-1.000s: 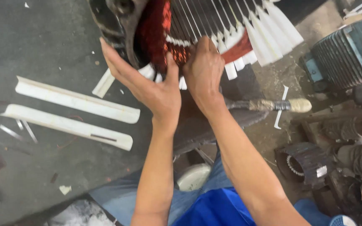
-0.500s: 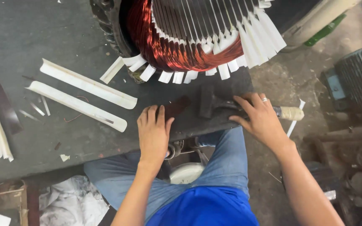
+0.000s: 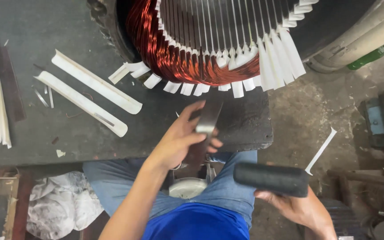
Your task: Installing white insulation strips into the slots of an electric motor stator and seating them with a mallet.
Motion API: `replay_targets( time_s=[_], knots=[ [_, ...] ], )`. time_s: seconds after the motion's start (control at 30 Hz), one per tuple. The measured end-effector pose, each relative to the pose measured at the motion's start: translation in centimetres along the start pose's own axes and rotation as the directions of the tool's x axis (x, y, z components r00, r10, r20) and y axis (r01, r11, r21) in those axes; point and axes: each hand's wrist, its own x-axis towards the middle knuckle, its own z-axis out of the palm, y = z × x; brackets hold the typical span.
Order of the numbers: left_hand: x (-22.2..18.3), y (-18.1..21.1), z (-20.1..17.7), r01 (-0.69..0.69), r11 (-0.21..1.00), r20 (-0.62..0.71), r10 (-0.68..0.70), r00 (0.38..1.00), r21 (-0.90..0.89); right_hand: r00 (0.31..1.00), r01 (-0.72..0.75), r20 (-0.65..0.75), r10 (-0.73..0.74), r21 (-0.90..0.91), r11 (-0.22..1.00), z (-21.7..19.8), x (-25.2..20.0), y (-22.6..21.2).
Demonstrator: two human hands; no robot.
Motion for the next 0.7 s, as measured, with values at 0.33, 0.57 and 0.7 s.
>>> replay_targets(
  time_s=[0.33, 0.57, 0.7],
  knots=[
    [5.1, -1.5, 1.2, -0.065, 0.961, -0.226, 0.003, 0.974, -0.268, 0.885, 0.345, 0.344, -0.312, -0.035, 0.938, -3.7, 4.2, -8.1],
    [4.7, -2.0, 1.2, -0.132, 0.939, -0.122, 0.097, 0.988, -0.319, 0.850, 0.383, 0.425, -0.313, -0.088, 0.920, -2.8, 5.4, -9.3],
    [4.5, -2.7, 0.7, -0.148, 0.911, -0.086, 0.124, 0.988, -0.384, 0.825, 0.392, 0.485, -0.290, -0.122, 0.912, -3.0, 5.4, -9.5]
  ],
)
